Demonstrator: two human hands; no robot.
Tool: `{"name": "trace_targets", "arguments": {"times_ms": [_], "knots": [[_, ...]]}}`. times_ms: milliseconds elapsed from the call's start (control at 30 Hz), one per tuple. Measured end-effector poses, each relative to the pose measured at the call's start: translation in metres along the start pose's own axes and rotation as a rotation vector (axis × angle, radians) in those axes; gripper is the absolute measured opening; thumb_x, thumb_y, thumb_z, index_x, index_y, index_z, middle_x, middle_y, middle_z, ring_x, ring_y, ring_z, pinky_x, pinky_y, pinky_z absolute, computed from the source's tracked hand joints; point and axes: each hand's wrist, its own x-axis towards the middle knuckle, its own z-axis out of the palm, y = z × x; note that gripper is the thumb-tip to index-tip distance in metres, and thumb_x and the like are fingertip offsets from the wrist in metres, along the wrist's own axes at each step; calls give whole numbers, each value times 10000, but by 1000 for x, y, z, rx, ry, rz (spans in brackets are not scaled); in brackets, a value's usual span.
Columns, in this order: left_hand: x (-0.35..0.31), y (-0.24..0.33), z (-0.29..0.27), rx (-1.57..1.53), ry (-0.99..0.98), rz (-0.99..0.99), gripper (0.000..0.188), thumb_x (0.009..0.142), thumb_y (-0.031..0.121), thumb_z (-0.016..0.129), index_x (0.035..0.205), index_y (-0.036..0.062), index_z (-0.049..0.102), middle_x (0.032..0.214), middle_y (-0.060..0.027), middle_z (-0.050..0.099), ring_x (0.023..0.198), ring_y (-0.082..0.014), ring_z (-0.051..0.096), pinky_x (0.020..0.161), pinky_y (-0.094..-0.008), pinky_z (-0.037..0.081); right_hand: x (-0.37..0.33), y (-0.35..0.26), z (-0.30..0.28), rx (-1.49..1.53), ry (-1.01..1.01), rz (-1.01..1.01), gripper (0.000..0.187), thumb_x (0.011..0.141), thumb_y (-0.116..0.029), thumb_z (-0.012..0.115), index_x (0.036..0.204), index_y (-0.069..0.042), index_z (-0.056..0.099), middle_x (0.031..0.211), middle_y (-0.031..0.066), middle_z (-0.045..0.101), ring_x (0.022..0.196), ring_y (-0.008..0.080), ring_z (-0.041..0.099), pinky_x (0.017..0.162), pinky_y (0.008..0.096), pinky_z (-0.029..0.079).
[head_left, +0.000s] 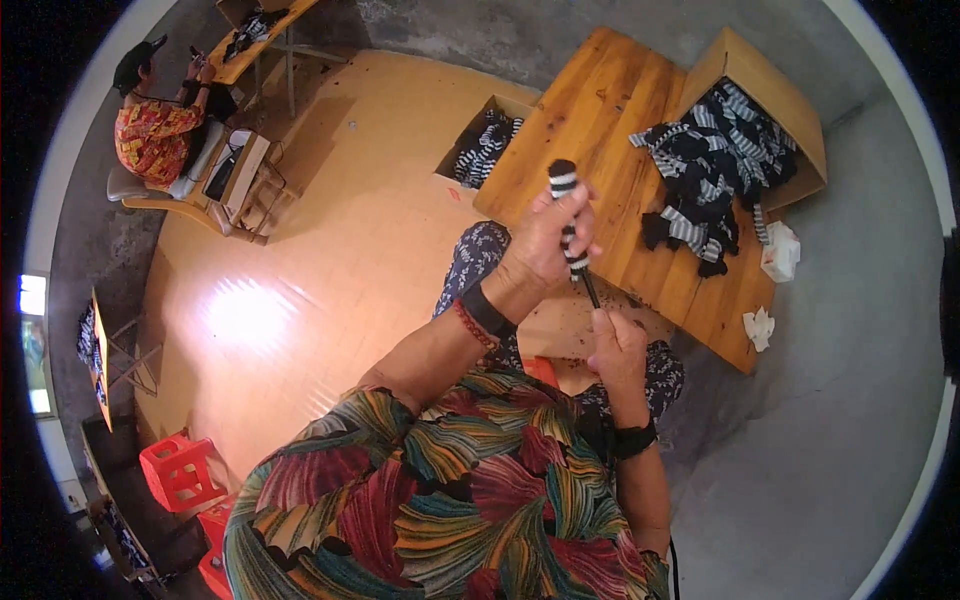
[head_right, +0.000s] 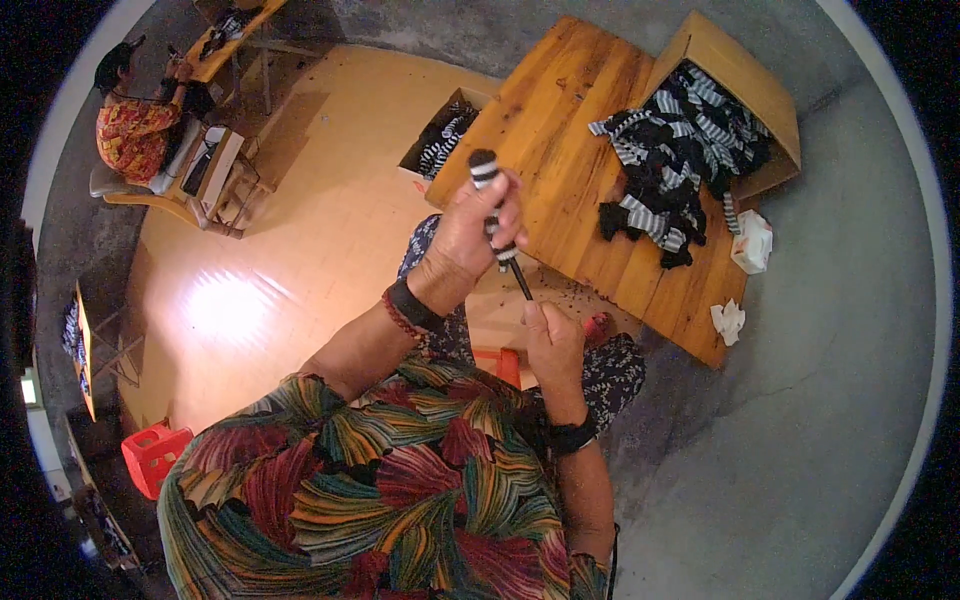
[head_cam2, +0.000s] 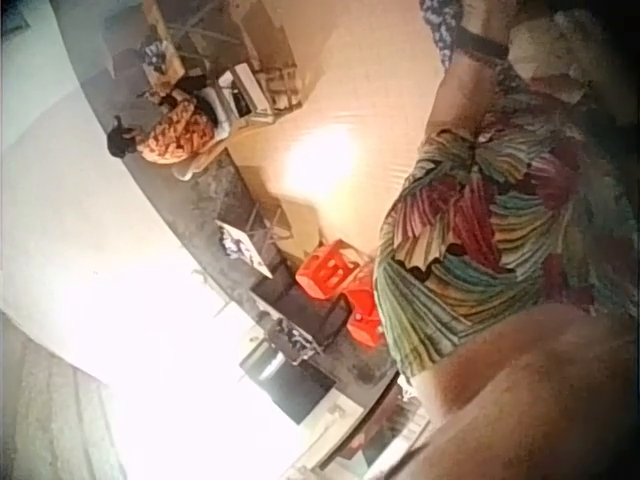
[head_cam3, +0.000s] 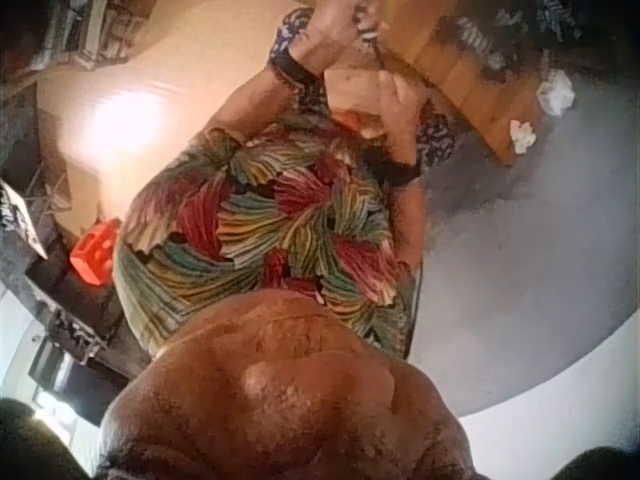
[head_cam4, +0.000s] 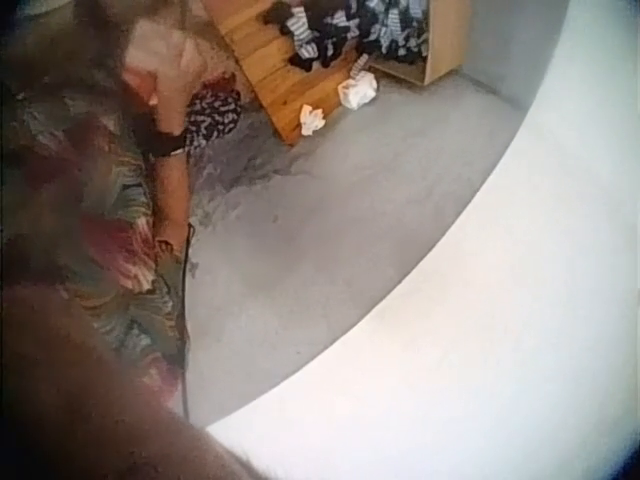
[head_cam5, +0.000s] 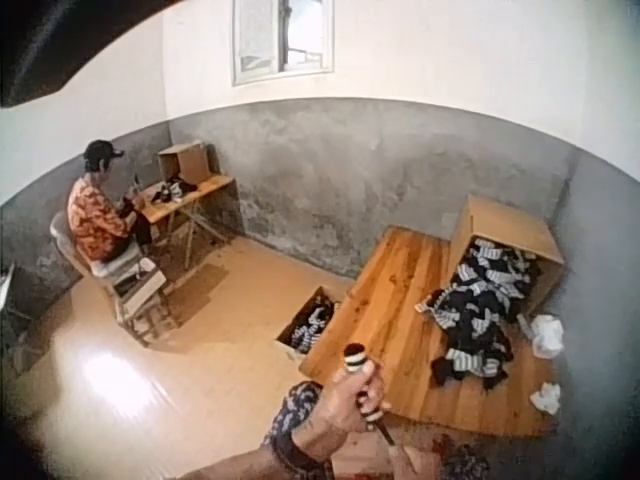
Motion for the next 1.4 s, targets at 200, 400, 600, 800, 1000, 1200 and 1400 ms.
{"name": "trace_targets", "arguments": {"times_ms": [200, 400, 600, 800, 1000, 1200, 1400], "knots": [[-18, -22, 15, -62, -120, -70, 322, 867, 338, 479, 1002, 46, 461, 475, 36, 328, 347, -79, 298, 430, -263, 407, 7, 9, 10, 150, 42, -88, 301, 868, -240, 480, 695, 5, 509, 527, 22, 418, 456, 96, 381, 435, 256, 308], [-21, -33, -4, -180, -204, -142, 451, 866, 468, 391, 1030, 54, 464, 470, 35, 311, 351, -82, 280, 438, -279, 393, 8, 0, 6, 791, -226, 329, 256, 878, -255, 472, 758, -31, 506, 475, -36, 367, 354, 53, 301, 337, 197, 232], [-4, -18, -3, -82, 31, -103, 329, 886, 378, 410, 970, 70, 492, 609, -22, 471, 476, -150, 442, 579, -346, 478, 6, 4, 1, 379, -120, 179, 294, 874, -259, 476, 716, -13, 511, 517, -22, 394, 447, 55, 344, 414, 202, 281], [-3, -9, -11, -223, -42, -93, 283, 872, 360, 456, 948, 90, 491, 583, -3, 443, 421, -123, 382, 565, -335, 452, -5, 2, 0, 184, -62, 103, 321, 864, -251, 483, 682, 11, 515, 578, 8, 469, 587, 91, 428, 548, 241, 362], [-12, -23, 8, 107, 214, 159, 263, 884, 305, 440, 977, 59, 453, 541, 4, 407, 389, -87, 360, 441, -258, 425, 0, 4, 13, 220, -58, 129, 325, 875, -274, 475, 685, -14, 522, 546, -34, 407, 526, 57, 360, 479, 210, 293], [-19, -34, 6, 239, 258, 154, 241, 885, 270, 438, 1012, 64, 438, 547, 11, 396, 409, -69, 364, 454, -212, 411, 7, 6, 18, 503, -148, 298, 320, 874, -287, 481, 668, -43, 511, 502, -53, 357, 432, 34, 284, 389, 201, 206], [-24, -39, 0, 125, 87, 21, 279, 907, 281, 372, 1029, 34, 415, 523, -2, 365, 395, -98, 354, 465, -268, 433, 10, -3, 18, 593, -143, 340, 302, 874, -276, 482, 673, -53, 514, 493, -59, 342, 401, 29, 259, 364, 199, 185]]}}
